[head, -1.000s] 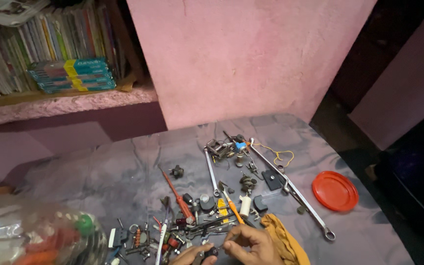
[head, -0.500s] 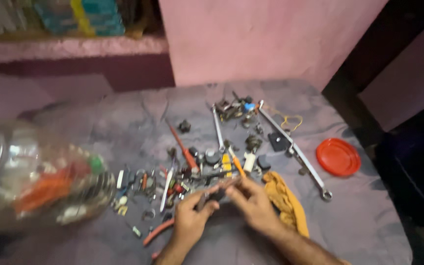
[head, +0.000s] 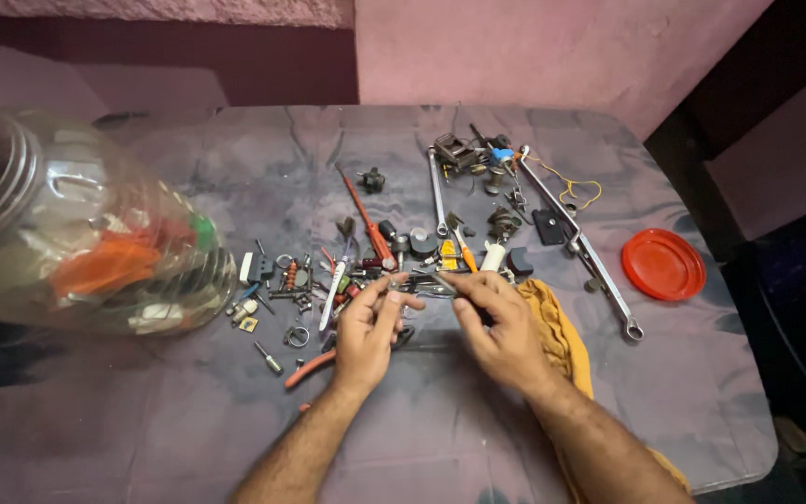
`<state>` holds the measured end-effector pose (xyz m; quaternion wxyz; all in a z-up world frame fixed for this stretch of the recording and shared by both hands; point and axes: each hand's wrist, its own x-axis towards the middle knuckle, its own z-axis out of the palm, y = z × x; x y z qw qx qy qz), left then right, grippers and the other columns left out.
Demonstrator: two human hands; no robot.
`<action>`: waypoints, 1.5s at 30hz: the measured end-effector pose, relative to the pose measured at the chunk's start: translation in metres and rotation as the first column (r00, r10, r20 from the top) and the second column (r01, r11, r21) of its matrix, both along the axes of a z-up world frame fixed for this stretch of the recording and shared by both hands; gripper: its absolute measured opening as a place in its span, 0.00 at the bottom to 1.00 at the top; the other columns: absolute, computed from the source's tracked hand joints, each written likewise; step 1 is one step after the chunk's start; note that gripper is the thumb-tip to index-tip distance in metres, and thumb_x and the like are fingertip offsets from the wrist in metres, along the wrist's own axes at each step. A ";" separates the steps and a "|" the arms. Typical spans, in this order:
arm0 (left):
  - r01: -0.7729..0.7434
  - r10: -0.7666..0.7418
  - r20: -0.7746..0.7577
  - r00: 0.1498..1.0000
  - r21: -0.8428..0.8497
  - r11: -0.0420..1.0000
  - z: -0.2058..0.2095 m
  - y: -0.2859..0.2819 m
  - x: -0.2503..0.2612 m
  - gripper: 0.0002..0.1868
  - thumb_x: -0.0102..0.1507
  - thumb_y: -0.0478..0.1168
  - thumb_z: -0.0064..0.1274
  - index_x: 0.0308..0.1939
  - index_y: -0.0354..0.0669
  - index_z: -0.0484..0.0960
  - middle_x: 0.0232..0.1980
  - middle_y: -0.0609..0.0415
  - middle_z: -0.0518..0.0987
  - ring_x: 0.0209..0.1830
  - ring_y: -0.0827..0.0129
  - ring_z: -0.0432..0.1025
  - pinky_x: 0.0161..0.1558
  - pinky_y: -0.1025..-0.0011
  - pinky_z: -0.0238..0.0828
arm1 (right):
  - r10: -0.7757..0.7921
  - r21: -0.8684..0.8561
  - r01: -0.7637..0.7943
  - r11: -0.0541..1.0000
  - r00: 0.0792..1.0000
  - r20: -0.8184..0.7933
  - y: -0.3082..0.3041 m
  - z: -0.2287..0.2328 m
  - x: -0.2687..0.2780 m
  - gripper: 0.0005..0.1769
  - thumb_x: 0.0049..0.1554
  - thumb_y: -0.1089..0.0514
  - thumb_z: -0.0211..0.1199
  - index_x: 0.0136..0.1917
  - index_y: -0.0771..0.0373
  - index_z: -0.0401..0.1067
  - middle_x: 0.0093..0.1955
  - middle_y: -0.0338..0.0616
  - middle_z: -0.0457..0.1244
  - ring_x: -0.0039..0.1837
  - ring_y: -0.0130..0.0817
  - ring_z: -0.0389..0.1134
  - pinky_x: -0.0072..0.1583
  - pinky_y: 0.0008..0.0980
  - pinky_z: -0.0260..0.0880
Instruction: The person wipes various mechanical components with a cloth, uses pliers to grip items, and cleans a small metal housing. They pick up and clean several small metal parts, including a spring, using their hands and a cloth over a table covered in various tools and parts.
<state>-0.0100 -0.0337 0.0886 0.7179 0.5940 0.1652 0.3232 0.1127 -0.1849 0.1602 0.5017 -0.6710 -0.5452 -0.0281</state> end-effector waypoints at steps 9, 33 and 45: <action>-0.081 0.080 0.011 0.997 0.166 0.983 0.005 -0.003 -0.001 0.22 0.70 0.34 0.52 0.68 0.35 0.74 0.43 0.56 0.87 0.34 0.88 0.69 0.36 0.85 0.66 | -0.086 -0.034 0.094 0.995 0.981 0.176 0.000 0.012 -0.016 0.15 0.52 0.59 0.73 0.54 0.60 0.78 0.50 0.43 0.70 0.50 0.39 0.73 0.51 0.33 0.73; -0.259 0.295 -0.013 0.955 0.441 0.859 0.026 -0.011 -0.008 0.21 0.65 0.31 0.57 0.63 0.43 0.81 0.40 0.53 0.89 0.35 0.83 0.78 0.38 0.80 0.74 | -0.145 -0.052 0.161 0.986 0.962 0.233 0.002 0.008 -0.026 0.15 0.52 0.59 0.73 0.54 0.58 0.79 0.50 0.42 0.70 0.50 0.41 0.71 0.51 0.36 0.72; -0.307 0.319 0.096 0.943 0.623 0.719 0.026 -0.009 -0.009 0.20 0.65 0.29 0.56 0.61 0.41 0.82 0.42 0.48 0.86 0.35 0.72 0.82 0.36 0.73 0.76 | -0.143 -0.084 0.177 0.981 0.939 0.312 0.002 0.014 -0.033 0.16 0.53 0.60 0.71 0.56 0.59 0.78 0.50 0.43 0.70 0.49 0.42 0.71 0.50 0.37 0.72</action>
